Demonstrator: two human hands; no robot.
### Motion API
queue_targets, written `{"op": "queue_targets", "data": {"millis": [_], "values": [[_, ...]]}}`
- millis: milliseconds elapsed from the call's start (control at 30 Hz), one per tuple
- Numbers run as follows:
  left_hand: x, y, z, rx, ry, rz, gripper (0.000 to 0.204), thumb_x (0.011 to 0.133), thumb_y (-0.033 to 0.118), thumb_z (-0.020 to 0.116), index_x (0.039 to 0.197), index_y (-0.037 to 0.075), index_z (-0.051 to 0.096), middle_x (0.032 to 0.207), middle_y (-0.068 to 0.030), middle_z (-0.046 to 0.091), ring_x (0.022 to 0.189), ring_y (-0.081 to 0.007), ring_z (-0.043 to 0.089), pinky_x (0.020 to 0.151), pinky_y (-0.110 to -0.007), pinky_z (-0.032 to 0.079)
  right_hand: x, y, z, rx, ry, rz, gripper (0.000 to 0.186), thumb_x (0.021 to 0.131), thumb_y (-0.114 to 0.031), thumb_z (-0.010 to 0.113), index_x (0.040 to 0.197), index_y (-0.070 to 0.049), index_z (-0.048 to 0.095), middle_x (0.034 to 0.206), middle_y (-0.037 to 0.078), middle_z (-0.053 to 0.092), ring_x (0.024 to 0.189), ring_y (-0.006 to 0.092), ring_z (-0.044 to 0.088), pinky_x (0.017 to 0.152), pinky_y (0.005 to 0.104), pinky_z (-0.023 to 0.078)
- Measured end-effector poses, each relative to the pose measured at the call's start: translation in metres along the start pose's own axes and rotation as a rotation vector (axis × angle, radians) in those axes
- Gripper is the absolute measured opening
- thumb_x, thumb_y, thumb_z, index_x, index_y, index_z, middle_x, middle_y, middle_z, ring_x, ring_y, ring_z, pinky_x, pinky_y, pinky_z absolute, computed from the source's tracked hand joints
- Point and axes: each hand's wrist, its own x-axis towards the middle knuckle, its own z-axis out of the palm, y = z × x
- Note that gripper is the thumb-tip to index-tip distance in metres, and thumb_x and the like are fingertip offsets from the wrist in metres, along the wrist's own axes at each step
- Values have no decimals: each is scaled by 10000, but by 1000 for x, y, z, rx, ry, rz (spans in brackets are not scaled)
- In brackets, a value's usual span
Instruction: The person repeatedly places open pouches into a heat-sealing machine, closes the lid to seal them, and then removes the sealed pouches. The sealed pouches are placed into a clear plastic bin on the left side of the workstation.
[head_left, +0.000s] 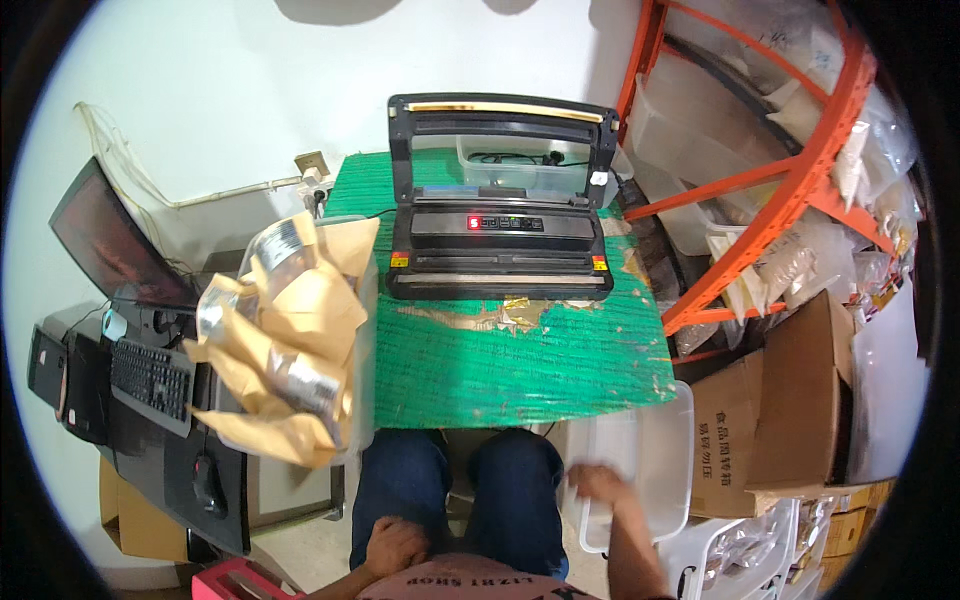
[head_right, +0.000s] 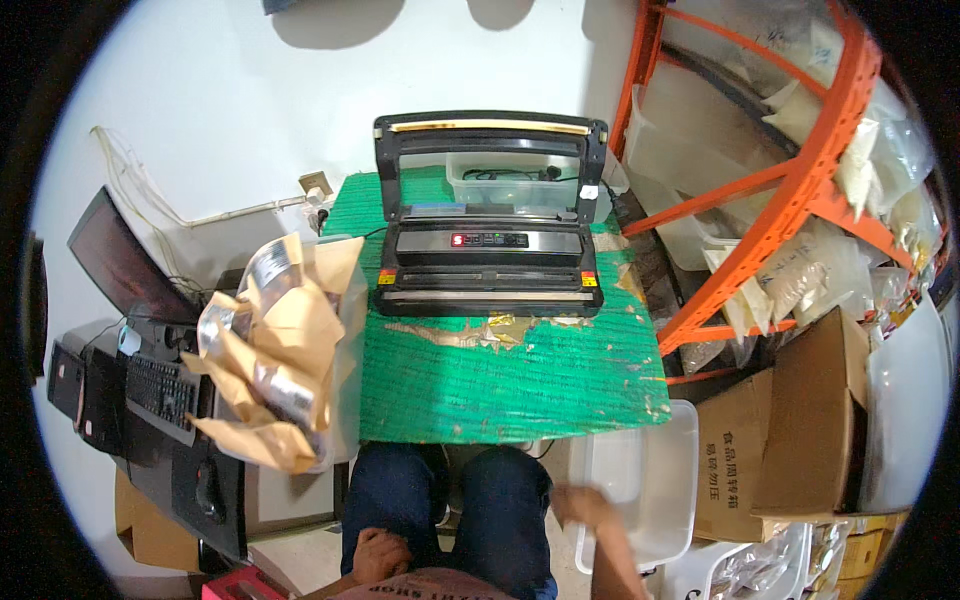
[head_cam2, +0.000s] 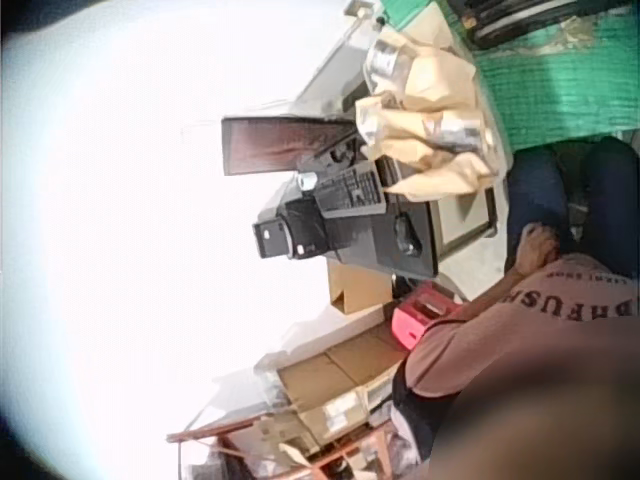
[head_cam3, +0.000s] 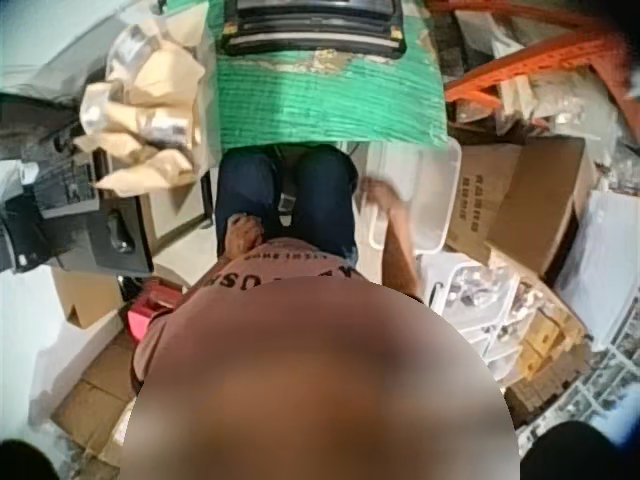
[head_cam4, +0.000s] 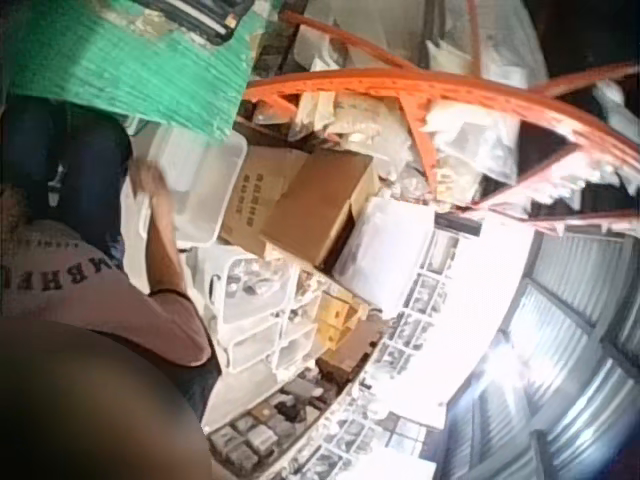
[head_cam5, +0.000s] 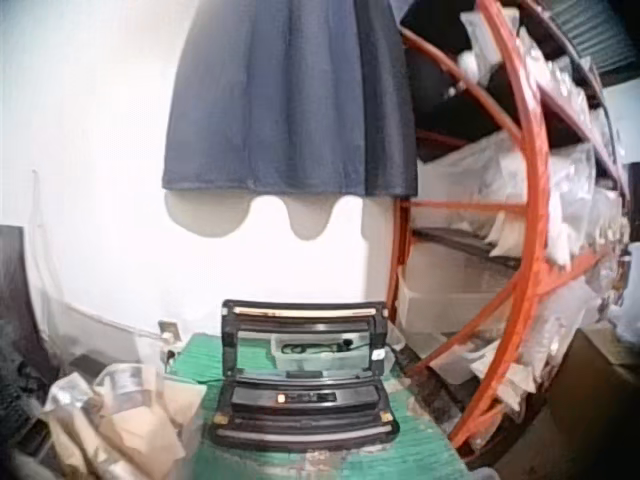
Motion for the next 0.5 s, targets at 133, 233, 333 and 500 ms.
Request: {"op": "queue_targets", "data": {"millis": [133,233,333,500], "values": [[9,6,-5,3,36,102,162,685,119,701,837,136,647,895,-19,650,879,-204,616,897,-418,400,32,-108,-145,-8,825,-469,276,877,-163,580,1145,-99,605,997,152,640,889,337,631,776,419,510],[19,10,-32,-90,231,159,192,666,34,679,835,116,639,888,-34,641,864,-242,611,834,-417,431,107,-170,-223,-324,1116,-291,496,787,-120,627,1278,-129,559,1114,138,551,1030,336,568,862,429,510],[28,6,-83,-41,545,172,236,608,-11,631,815,101,635,890,-57,631,843,-276,613,716,-417,457,158,-191,-251,-436,964,-20,550,786,-135,640,1325,-184,543,1139,94,526,1059,328,551,878,415,512],[23,4,-169,278,979,5,83,836,61,521,777,106,557,855,-83,541,791,-306,576,693,-424,458,194,-189,-253,-653,935,9,362,902,-156,529,1262,-146,563,1225,30,538,1099,271,563,837,419,524]]}}
